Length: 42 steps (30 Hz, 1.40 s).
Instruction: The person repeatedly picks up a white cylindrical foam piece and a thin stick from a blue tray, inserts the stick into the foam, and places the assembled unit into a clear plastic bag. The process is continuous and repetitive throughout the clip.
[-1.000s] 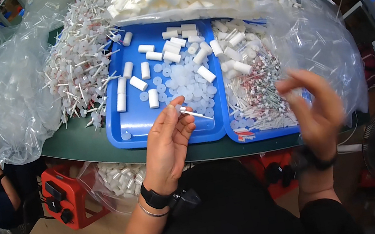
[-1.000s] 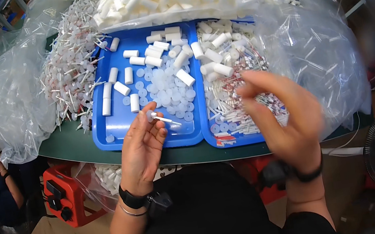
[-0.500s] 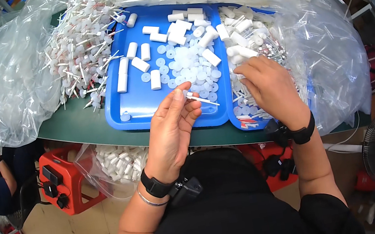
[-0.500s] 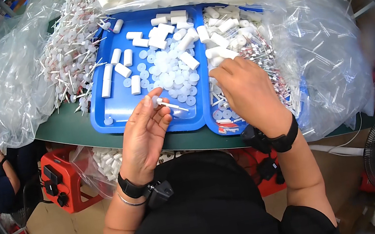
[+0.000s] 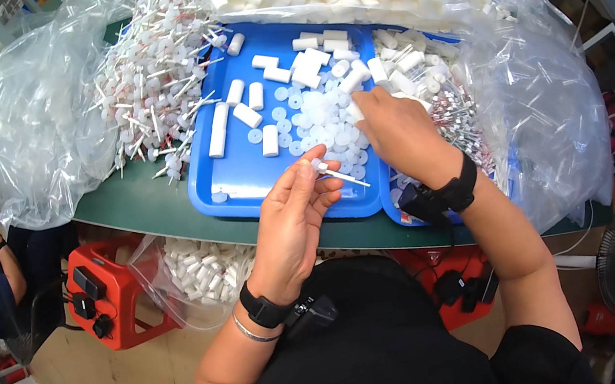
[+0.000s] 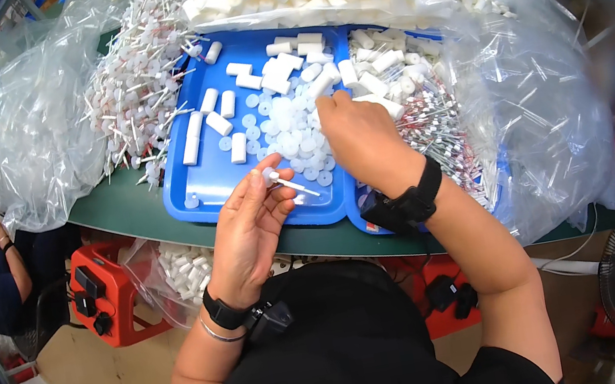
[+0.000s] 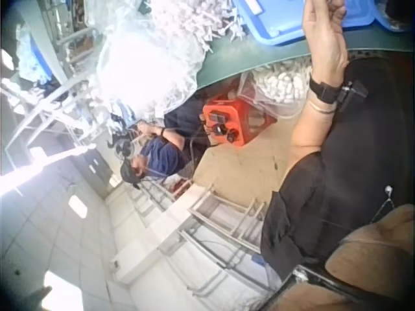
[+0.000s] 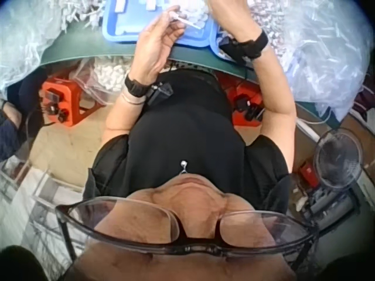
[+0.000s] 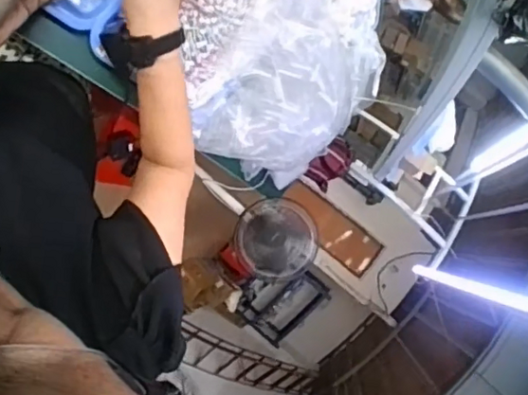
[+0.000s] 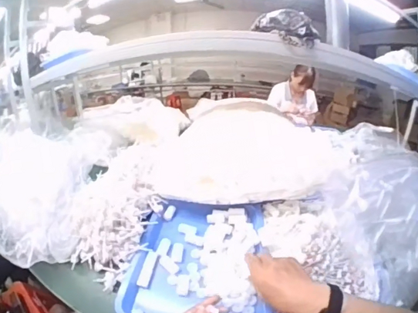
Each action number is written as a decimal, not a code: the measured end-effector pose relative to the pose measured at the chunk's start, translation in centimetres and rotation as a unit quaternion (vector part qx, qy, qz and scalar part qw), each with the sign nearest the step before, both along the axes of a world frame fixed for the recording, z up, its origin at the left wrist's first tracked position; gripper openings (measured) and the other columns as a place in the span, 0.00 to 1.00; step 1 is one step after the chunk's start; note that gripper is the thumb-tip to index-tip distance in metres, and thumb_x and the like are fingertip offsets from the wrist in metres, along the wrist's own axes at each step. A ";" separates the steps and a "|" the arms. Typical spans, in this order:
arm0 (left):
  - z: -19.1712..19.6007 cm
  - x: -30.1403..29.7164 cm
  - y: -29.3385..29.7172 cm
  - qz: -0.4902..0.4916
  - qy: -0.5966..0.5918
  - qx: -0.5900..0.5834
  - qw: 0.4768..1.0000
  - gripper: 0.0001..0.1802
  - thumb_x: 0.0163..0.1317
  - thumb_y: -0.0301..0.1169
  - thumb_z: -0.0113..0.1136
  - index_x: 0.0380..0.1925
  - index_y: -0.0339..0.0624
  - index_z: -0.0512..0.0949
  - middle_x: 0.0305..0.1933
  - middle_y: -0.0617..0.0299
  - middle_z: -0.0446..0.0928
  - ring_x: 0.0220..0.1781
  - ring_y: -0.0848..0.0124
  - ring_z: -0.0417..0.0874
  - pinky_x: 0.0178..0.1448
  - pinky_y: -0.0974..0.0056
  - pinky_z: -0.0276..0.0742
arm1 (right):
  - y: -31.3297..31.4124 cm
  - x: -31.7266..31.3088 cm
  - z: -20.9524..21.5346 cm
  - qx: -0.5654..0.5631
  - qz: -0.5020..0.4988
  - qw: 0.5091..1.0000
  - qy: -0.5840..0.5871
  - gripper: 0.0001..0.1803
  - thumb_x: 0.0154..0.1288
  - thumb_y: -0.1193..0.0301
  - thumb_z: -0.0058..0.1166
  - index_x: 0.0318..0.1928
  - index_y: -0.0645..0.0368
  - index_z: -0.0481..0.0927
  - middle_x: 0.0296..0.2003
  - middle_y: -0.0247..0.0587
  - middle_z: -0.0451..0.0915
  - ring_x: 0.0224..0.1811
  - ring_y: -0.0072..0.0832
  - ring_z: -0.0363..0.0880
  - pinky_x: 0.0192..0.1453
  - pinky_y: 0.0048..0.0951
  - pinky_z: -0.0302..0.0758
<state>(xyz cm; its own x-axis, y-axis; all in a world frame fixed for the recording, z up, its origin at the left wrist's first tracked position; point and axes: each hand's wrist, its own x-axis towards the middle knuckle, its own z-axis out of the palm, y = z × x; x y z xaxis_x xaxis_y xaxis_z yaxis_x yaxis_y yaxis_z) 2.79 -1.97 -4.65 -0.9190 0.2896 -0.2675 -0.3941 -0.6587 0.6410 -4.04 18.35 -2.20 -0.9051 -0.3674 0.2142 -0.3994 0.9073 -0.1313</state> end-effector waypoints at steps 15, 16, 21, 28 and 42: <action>1.3 0.1 0.1 -0.007 0.051 0.022 0.998 0.19 0.78 0.41 0.52 0.58 0.38 0.76 0.58 0.59 0.76 0.50 0.73 0.78 0.51 0.65 0.77 | -1.6 7.0 4.5 -0.285 0.048 0.955 -0.060 0.14 0.63 0.79 0.61 0.50 0.61 0.79 0.38 0.47 0.80 0.35 0.45 0.83 0.39 0.37 0.80; 1.3 0.4 0.1 -0.008 0.035 0.026 0.999 0.19 0.77 0.41 0.53 0.58 0.38 0.76 0.58 0.59 0.76 0.50 0.73 0.78 0.51 0.65 0.77 | -1.5 7.2 4.2 -0.292 0.045 0.953 -0.064 0.14 0.63 0.79 0.61 0.49 0.60 0.79 0.37 0.47 0.79 0.34 0.46 0.82 0.38 0.38 0.79; 0.7 0.5 1.5 -0.013 0.022 0.011 1.000 0.19 0.75 0.39 0.57 0.58 0.39 0.78 0.53 0.63 0.78 0.46 0.79 0.78 0.47 0.71 0.75 | -0.9 8.1 3.4 -0.299 0.044 0.950 -0.084 0.11 0.59 0.80 0.64 0.42 0.60 0.79 0.34 0.43 0.77 0.31 0.40 0.80 0.34 0.36 0.76; -0.1 0.9 1.5 -0.020 0.116 -0.116 0.986 0.17 0.76 0.32 0.56 0.59 0.36 0.78 0.47 0.62 0.81 0.44 0.76 0.81 0.53 0.70 0.78 | -0.6 8.7 3.8 -0.438 -0.032 0.866 -0.238 0.08 0.67 0.79 0.61 0.43 0.65 0.76 0.37 0.42 0.81 0.35 0.25 0.84 0.38 0.27 0.80; -0.2 1.5 0.9 -0.092 0.068 -0.032 0.993 0.21 0.73 0.28 0.59 0.63 0.35 0.72 0.49 0.55 0.82 0.41 0.77 0.81 0.45 0.71 0.78 | 7.3 8.1 5.0 -0.222 -0.120 0.967 -0.033 0.09 0.69 0.73 0.58 0.47 0.62 0.82 0.37 0.50 0.85 0.37 0.44 0.86 0.42 0.38 0.80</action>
<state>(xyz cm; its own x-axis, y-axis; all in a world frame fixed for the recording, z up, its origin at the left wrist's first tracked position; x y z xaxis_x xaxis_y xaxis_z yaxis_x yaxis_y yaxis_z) 4.34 -1.04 -4.82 -0.8809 0.4425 -0.1678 -0.4110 -0.5393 0.7350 4.08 25.60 2.83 -0.9697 -0.0310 0.2422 -0.1629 0.8212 -0.5469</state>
